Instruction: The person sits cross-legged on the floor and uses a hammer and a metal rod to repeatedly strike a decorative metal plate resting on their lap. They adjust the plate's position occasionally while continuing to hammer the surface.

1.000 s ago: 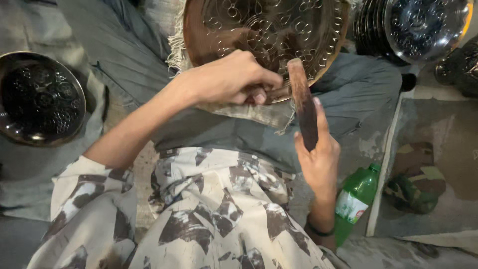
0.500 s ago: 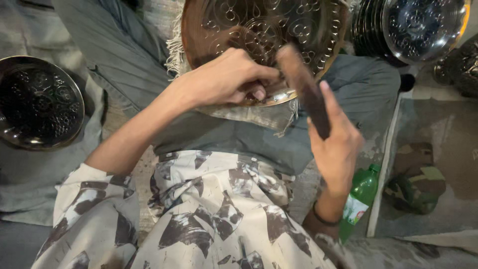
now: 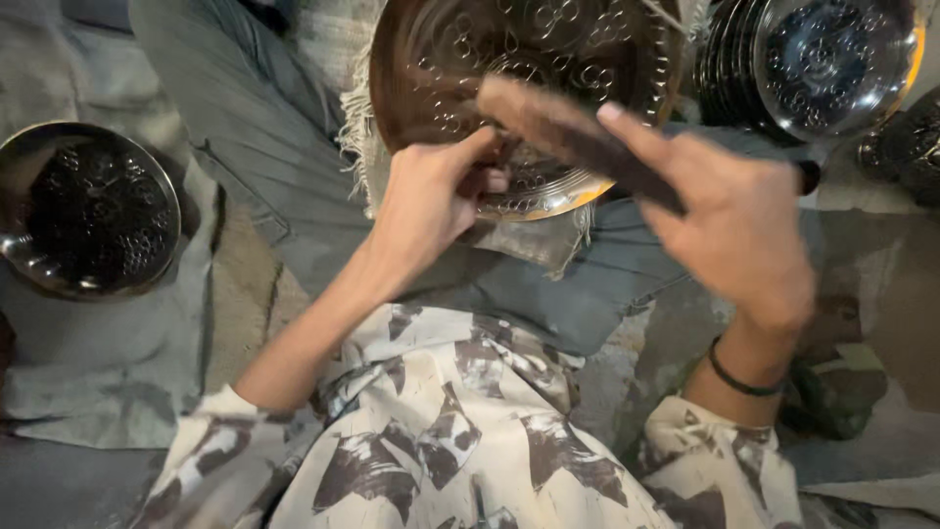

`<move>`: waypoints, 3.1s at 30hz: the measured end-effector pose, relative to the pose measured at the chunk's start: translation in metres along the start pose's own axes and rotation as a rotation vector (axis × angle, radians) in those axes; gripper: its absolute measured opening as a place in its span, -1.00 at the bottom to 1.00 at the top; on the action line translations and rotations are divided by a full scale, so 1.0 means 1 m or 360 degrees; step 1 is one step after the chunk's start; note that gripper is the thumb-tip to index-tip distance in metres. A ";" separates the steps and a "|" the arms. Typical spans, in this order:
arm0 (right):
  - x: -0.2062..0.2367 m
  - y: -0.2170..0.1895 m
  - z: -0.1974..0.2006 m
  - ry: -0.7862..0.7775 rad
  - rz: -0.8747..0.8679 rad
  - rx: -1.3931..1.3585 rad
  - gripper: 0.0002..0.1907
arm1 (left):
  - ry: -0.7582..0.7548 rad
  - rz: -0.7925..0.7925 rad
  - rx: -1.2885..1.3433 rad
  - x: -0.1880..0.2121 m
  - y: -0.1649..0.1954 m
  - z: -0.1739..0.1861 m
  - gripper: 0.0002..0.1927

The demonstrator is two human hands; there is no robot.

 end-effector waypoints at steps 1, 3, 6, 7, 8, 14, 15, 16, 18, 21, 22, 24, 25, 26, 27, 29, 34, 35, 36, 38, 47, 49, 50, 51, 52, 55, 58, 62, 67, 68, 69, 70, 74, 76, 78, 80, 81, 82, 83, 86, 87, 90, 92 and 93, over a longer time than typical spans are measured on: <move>-0.006 0.001 0.003 -0.0052 0.0026 0.0024 -0.46 | 0.0101 0.0050 0.0044 0.004 0.003 -0.002 -0.51; -0.021 0.000 0.008 -0.0046 0.0101 0.0134 -0.55 | 0.0181 0.0153 0.0026 0.009 0.005 -0.005 -0.59; -0.037 -0.005 0.012 -0.0599 0.0167 0.0508 -0.27 | 0.0277 0.0164 -0.0069 0.014 0.007 -0.006 -0.67; -0.040 -0.006 0.013 -0.0869 0.0176 0.0666 -0.12 | 0.0303 0.0132 -0.0110 0.014 0.007 -0.006 -0.70; -0.043 -0.009 0.016 -0.0565 0.0224 0.0479 -0.16 | 0.0278 0.0125 -0.0105 0.014 0.006 -0.006 -0.70; -0.034 -0.022 0.015 -0.0484 0.0164 0.0406 -0.19 | 0.0145 0.0104 -0.0072 0.009 -0.002 -0.005 -0.67; -0.029 -0.023 0.014 -0.0189 0.0140 0.0252 -0.29 | 0.0107 0.0039 -0.0053 0.007 -0.004 -0.003 -0.64; -0.022 -0.025 0.013 0.0093 0.0114 0.0094 -0.38 | 0.0068 -0.0011 -0.0029 0.006 -0.004 -0.002 -0.62; -0.009 -0.023 -0.001 0.0083 -0.0180 -0.0120 -0.59 | -0.0013 -0.0065 -0.0069 0.002 -0.007 -0.001 -0.66; 0.014 -0.018 -0.011 0.0089 -0.0210 -0.0013 -0.56 | -0.0197 -0.0160 -0.0066 -0.008 -0.008 0.001 -0.65; 0.022 -0.018 -0.011 0.0067 -0.0158 0.0086 -0.50 | -0.0272 -0.0167 -0.0046 -0.010 -0.007 0.001 -0.63; 0.033 -0.024 -0.016 0.0106 -0.0197 0.0072 -0.41 | -0.0488 -0.0123 -0.0062 -0.018 -0.009 0.002 -0.59; 0.038 -0.032 -0.020 0.0118 -0.0224 0.0063 -0.37 | -0.0603 -0.0095 -0.0064 -0.022 -0.009 0.002 -0.57; 0.043 -0.040 -0.024 0.0129 -0.0248 0.0056 -0.33 | -0.0647 -0.0182 -0.0056 -0.024 -0.008 0.003 -0.53; 0.045 -0.049 -0.029 0.0161 -0.0263 0.0053 -0.29 | -0.0682 -0.0289 -0.0060 -0.030 -0.009 0.004 -0.48; 0.051 -0.065 -0.038 0.0465 -0.0604 -0.0272 -0.24 | -0.0787 -0.0429 -0.0061 -0.037 -0.009 0.005 -0.41; 0.072 -0.077 -0.057 0.0344 -0.0399 0.0483 -0.20 | -0.1174 -0.0367 -0.0158 -0.049 -0.010 0.008 -0.56; 0.078 -0.073 -0.063 0.0548 -0.0928 -0.0020 -0.18 | -0.1148 -0.0447 -0.0096 -0.052 -0.009 0.008 -0.49; 0.085 -0.071 -0.070 0.0718 -0.1444 -0.0545 -0.15 | -0.1122 -0.0514 -0.0022 -0.053 -0.009 0.006 -0.41; 0.093 -0.069 -0.075 0.0675 -0.1535 -0.0843 -0.16 | -0.1175 -0.0450 -0.0013 -0.056 -0.010 0.006 -0.44; 0.093 -0.044 -0.044 0.0663 -0.0865 -0.0310 -0.13 | -0.1078 -0.0573 -0.0081 -0.060 -0.013 0.009 -0.65; 0.099 -0.038 -0.057 0.1212 -0.1164 -0.0783 -0.04 | -0.1092 -0.0479 0.0068 -0.061 -0.014 0.010 -0.55; 0.100 -0.038 -0.068 0.1180 -0.1093 -0.0905 -0.04 | -0.1109 -0.0477 0.0005 -0.060 -0.014 0.010 -0.59; 0.100 -0.039 -0.080 0.1147 -0.1028 -0.1027 -0.04 | -0.1130 -0.0474 -0.0055 -0.061 -0.014 0.010 -0.62; 0.099 -0.040 -0.089 0.1131 -0.0947 -0.1152 -0.04 | -0.1146 -0.0491 -0.0127 -0.060 -0.014 0.011 -0.65; 0.090 -0.042 -0.093 0.1008 -0.1055 -0.1118 -0.09 | -0.1009 -0.0635 0.0028 -0.057 -0.013 0.013 -0.51; 0.067 -0.040 -0.072 0.0883 -0.1124 -0.1085 -0.14 | -0.0982 -0.0462 -0.0119 -0.050 -0.015 0.014 -0.57; 0.037 -0.042 -0.040 0.0398 -0.0396 -0.0080 -0.24 | -0.0743 -0.0354 -0.0120 -0.039 -0.017 0.011 -0.41; 0.013 -0.042 -0.025 -0.0111 -0.0144 0.0443 -0.13 | -0.0412 -0.0115 -0.0118 -0.016 -0.018 0.009 -0.53; 0.007 -0.041 -0.021 -0.0052 -0.0119 0.0405 -0.13 | -0.0276 -0.0114 -0.0150 -0.011 -0.017 0.008 -0.54; 0.002 -0.040 -0.016 0.0001 -0.0099 0.0367 -0.13 | -0.0146 -0.0111 -0.0175 -0.004 -0.015 0.005 -0.56; -0.006 -0.037 -0.013 0.0055 -0.0063 0.0334 -0.13 | 0.0002 -0.0109 -0.0200 -0.002 -0.014 0.004 -0.57; -0.024 -0.031 -0.018 -0.0053 -0.0024 0.0267 -0.33 | 0.0118 0.0056 0.0023 0.005 -0.006 0.001 -0.46; -0.024 -0.028 -0.021 -0.0514 0.0082 0.0453 -0.07 | 0.0195 -0.0082 -0.0121 0.003 -0.001 0.002 -0.47; -0.023 -0.030 -0.014 0.0022 0.0069 0.0133 -0.16 | -0.0054 0.0378 -0.0020 0.002 0.000 0.004 -0.52; -0.020 -0.036 -0.008 0.0001 0.0005 0.0056 -0.15 | -0.0136 0.0444 -0.0014 0.003 0.002 0.005 -0.56; -0.019 -0.041 -0.007 -0.0236 -0.0033 0.0167 -0.09 | -0.0072 0.0226 -0.0072 0.001 0.003 0.005 -0.57; -0.022 -0.044 -0.005 -0.0445 -0.0059 0.0277 -0.04 | -0.0002 -0.0021 -0.0140 -0.002 0.002 0.006 -0.58; -0.023 -0.049 -0.002 -0.0310 -0.0076 0.0295 -0.05 | 0.0007 -0.0074 -0.0140 -0.003 0.000 0.006 -0.62; -0.022 -0.063 -0.005 0.0099 -0.0266 -0.0043 -0.13 | -0.0062 -0.0090 -0.0066 -0.004 -0.007 0.005 -0.67; -0.020 -0.067 -0.013 0.0258 -0.0425 -0.0410 -0.18 | -0.0142 -0.0018 -0.0001 -0.004 -0.010 0.005 -0.66; -0.004 -0.061 -0.028 0.0139 -0.0344 -0.0103 -0.11 | -0.0278 -0.0150 -0.0024 -0.010 -0.013 0.005 -0.56; 0.012 -0.057 -0.036 0.0171 -0.0486 -0.0123 -0.10 | -0.0393 -0.0257 -0.0096 -0.014 -0.012 0.004 -0.55; 0.020 -0.056 -0.042 0.0373 -0.0725 -0.0469 -0.14 | -0.0464 -0.0295 -0.0132 -0.019 -0.012 0.003 -0.58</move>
Point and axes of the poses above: each hand's wrist, its own x-axis away from the middle knuckle, its own z-axis out of the back of the hand, y = z × x, the point moved 1 cm from there along -x, towards the middle knuckle, and after that the axes turned 5 degrees about y, right-handed, at the moved point
